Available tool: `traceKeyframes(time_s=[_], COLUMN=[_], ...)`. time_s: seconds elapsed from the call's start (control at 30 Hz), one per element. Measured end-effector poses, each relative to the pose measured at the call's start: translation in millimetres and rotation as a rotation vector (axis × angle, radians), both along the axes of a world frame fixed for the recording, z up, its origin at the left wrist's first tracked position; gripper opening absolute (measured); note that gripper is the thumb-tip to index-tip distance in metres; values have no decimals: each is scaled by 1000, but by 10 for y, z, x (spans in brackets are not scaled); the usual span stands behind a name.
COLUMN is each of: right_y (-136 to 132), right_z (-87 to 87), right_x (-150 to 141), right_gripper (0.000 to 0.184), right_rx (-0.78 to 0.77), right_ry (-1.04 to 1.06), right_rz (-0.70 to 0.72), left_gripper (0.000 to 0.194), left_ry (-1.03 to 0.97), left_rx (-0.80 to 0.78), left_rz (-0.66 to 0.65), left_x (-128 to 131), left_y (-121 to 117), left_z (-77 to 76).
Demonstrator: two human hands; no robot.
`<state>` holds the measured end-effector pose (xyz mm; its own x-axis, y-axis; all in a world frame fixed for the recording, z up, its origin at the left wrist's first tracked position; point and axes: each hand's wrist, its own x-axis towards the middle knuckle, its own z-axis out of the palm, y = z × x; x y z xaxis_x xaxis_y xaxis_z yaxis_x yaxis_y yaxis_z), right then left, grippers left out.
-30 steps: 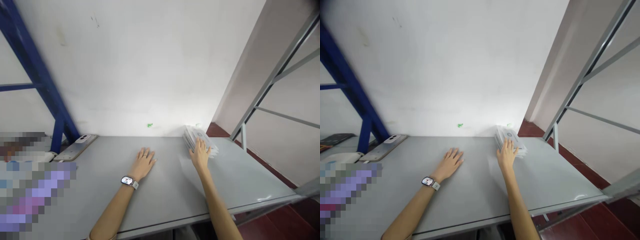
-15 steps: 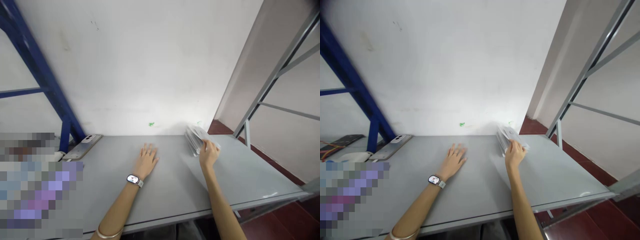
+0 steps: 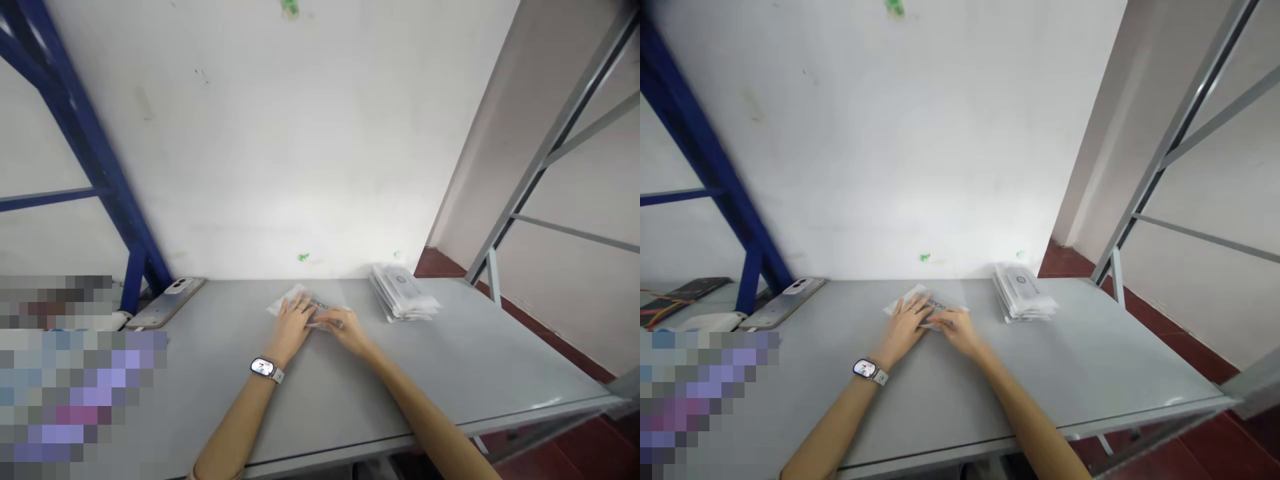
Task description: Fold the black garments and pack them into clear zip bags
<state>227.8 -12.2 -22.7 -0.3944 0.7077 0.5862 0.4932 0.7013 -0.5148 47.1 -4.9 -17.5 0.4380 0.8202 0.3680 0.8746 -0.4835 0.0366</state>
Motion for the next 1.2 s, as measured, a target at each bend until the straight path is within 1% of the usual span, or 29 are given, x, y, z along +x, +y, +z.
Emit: traceKeyframes(time_s=[0.07,0.17,0.2,0.27,0.33,0.43,0.5,0.6,0.67,0.87,1.03,1.2], right_y=[96,182,185,155,99,23,-4,-11,-2,15,-6,22], right_z=[-8,-50,-67,-90,-87,-44,-15,-7,-24,-70,-80,-93], right_x=[33,126,158,210,245,273,284,290,283,231,195,200], right_gripper=[19,4,4,7,9,9,7,4,6,10,17,19], right_rx=[6,25,43,90,125,136,143,169,183,223,243,259], right_ry=[-11,-80,-138,-267,-345,-369,-367,-365,-366,-379,-408,-441], right_rz=[-80,-195,-218,-220,-183,-172,-191,-211,-219,-201,-193,-181], left_gripper=[44,41,39,38,39,38,34,20,15,16,14,17], left_ry=[-6,-22,-22,-11,1,-23,-67,-143,-173,-160,-135,-92], left_rx=[-47,1,23,56,76,81,65,42,37,55,69,48], left_rz=[48,136,156,178,177,126,34,-108,-155,-194,-213,-230], left_x=[-14,-17,-15,-9,1,40,86,171,217,232,239,240], left_y=[1,-8,-13,-21,-24,-22,-23,-35,-47,-50,-47,-41], left_z=[-35,-73,-81,-86,-79,-40,-8,13,1,-39,-20,25])
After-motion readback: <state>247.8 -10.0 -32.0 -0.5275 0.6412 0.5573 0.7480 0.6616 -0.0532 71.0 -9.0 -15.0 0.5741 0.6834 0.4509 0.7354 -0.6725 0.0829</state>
